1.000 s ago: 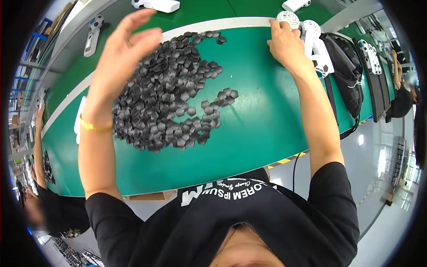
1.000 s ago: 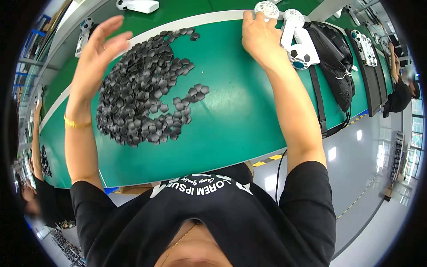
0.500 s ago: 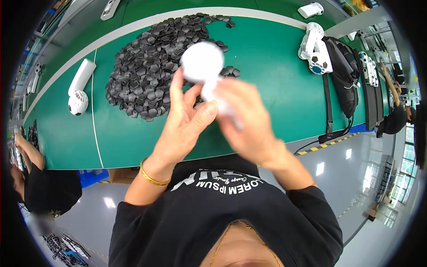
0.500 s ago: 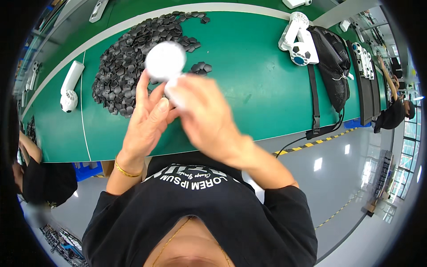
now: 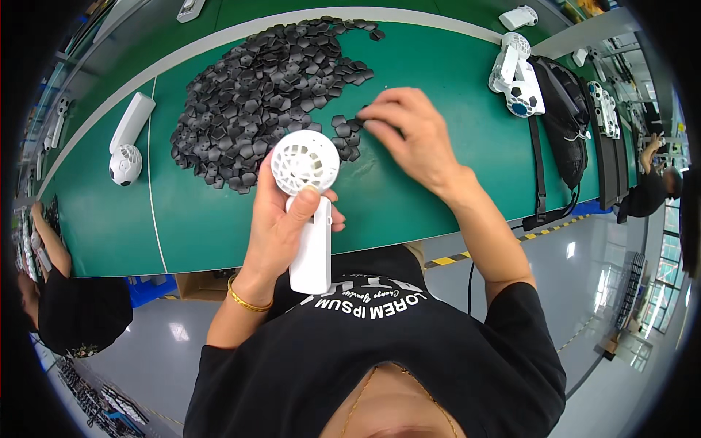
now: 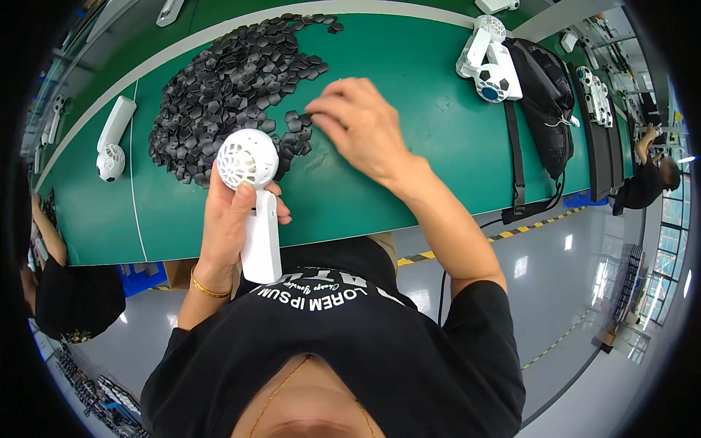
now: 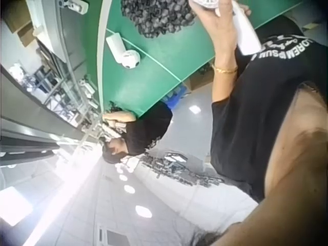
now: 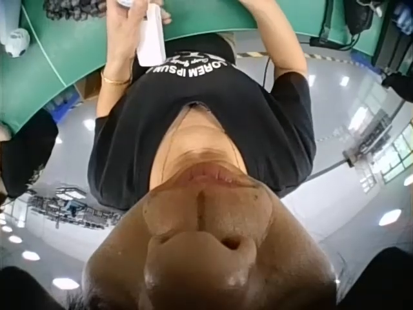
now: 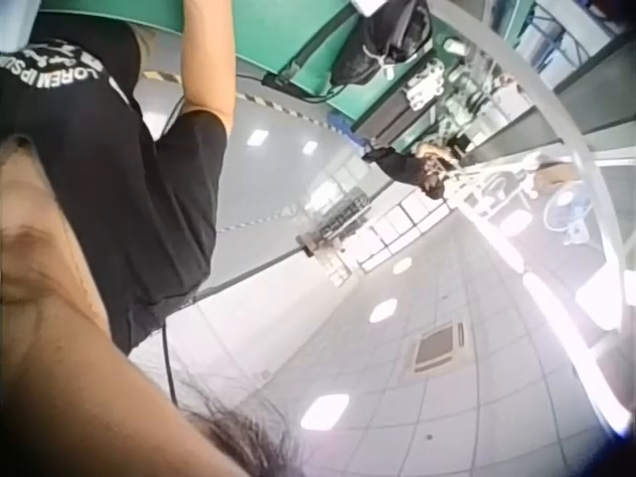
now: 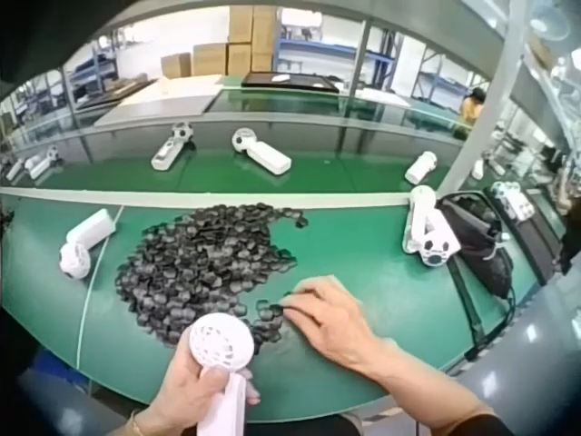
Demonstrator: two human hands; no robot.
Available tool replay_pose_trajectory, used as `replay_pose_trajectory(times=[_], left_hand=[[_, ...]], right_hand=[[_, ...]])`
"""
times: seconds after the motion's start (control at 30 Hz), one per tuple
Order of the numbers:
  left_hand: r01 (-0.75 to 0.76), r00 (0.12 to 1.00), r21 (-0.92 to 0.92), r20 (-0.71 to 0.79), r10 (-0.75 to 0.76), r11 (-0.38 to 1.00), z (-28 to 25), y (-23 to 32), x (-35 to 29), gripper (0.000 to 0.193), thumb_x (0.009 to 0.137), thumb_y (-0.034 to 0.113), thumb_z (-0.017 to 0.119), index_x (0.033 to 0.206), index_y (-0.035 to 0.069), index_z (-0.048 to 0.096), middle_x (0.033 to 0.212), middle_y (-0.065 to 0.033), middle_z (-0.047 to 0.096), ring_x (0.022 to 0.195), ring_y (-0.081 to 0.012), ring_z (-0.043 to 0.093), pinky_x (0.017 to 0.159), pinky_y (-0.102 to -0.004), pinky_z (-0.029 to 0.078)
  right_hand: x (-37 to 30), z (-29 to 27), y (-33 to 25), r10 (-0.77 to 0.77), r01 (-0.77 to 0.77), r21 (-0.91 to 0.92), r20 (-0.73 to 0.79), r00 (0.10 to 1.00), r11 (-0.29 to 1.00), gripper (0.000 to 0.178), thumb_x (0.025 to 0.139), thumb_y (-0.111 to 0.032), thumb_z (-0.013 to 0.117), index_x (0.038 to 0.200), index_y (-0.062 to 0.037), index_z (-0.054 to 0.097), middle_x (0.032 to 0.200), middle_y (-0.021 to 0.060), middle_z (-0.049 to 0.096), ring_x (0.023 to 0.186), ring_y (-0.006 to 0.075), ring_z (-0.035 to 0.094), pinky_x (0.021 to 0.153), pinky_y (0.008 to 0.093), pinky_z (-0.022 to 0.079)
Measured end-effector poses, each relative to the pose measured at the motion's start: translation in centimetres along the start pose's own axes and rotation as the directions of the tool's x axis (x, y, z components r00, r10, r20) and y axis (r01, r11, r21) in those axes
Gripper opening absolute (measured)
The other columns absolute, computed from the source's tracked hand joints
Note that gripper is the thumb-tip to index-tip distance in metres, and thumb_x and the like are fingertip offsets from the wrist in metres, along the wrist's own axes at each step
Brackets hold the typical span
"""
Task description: Assembling small black components into a white plastic housing on a factory production line.
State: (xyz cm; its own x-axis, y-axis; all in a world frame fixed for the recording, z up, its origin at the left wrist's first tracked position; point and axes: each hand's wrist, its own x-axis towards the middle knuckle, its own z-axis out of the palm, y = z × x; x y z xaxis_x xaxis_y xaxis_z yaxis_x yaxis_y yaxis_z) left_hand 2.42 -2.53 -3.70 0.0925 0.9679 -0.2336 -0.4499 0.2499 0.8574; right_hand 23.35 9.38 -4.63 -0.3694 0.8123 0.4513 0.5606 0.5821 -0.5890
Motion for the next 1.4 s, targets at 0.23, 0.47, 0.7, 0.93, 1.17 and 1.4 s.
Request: replay_pose_trajectory(times=[0.23,0.47,0.7,0.93,1.17,1.4], left_hand=[[0.038,0.995,0.052,0.094,-0.042,0.998,-0.1,0.4,0.1,0.072,0.089,0.019,0.068,0.143,0.007,0.021,0.112,-0.0126,0.056,0.075,-0.0182,0.065,0.062,-0.0307,0.058],[0.053,0.986,0.154,0.146,-0.076,0.987,0.3,0.1,0.6,0.077,0.086,0.018,0.071,0.146,0.008,0.023,0.117,-0.0128,0.056,0.075,-0.0188,0.066,0.062,-0.0301,0.059],[0.087,0.977,0.124,0.186,-0.109,0.989,0.0,1.0,0.5,0.075,0.086,0.013,0.070,0.144,0.005,0.023,0.117,-0.0122,0.055,0.084,-0.0163,0.063,0.066,-0.0281,0.057],[0.157,0.951,0.105,0.251,-0.179,0.982,0.7,0.6,0.9,0.076,0.086,0.012,0.071,0.144,0.004,0.023,0.115,-0.0126,0.057,0.089,-0.0165,0.063,0.069,-0.0289,0.057],[0.119,0.967,0.032,0.222,-0.123,0.992,0.4,-0.4,0.9,0.076,0.086,0.011,0.071,0.144,0.004,0.023,0.114,-0.0137,0.057,0.091,-0.0181,0.063,0.074,-0.0315,0.057],[0.132,0.974,0.019,0.181,-0.133,0.991,0.5,-0.2,0.9,0.075,0.087,0.013,0.070,0.144,0.005,0.022,0.114,-0.0144,0.057,0.090,-0.0184,0.064,0.074,-0.0324,0.057]], right_hand=[[3.0,0.2,2.4,0.098,-0.098,0.006,0.038,0.995,0.995,0.018,0.084,-0.010,0.066,0.101,-0.0098,0.071,0.105,0.0080,0.063,0.095,0.0233,0.060,0.076,0.0320,0.051],[5.4,2.1,1.9,-0.149,0.157,-0.193,0.059,0.987,0.969,0.018,0.084,-0.010,0.065,0.101,-0.0084,0.071,0.106,0.0092,0.064,0.097,0.0263,0.060,0.083,0.0350,0.050],[4.5,-0.2,5.5,-0.031,0.019,-0.148,-0.084,0.996,0.989,0.016,0.085,-0.010,0.065,0.099,-0.0067,0.071,0.102,0.0081,0.065,0.088,0.0206,0.061,0.075,0.0308,0.050],[2.8,-1.8,3.8,0.231,-0.227,0.060,-0.081,0.969,0.972,0.013,0.086,-0.012,0.066,0.095,-0.0043,0.071,0.091,0.0050,0.066,0.074,0.0138,0.059,0.065,0.0256,0.048],[2.8,-1.7,3.0,0.190,-0.188,-0.025,0.071,0.979,0.982,0.011,0.085,-0.010,0.068,0.094,-0.0028,0.070,0.083,0.0042,0.063,0.068,0.0129,0.056,0.062,0.0264,0.047],[1.6,-0.8,1.8,0.011,-0.005,-0.095,0.060,0.998,0.995,0.014,0.082,-0.009,0.069,0.095,-0.0033,0.068,0.088,0.0079,0.064,0.070,0.0215,0.060,0.063,0.0325,0.049]])
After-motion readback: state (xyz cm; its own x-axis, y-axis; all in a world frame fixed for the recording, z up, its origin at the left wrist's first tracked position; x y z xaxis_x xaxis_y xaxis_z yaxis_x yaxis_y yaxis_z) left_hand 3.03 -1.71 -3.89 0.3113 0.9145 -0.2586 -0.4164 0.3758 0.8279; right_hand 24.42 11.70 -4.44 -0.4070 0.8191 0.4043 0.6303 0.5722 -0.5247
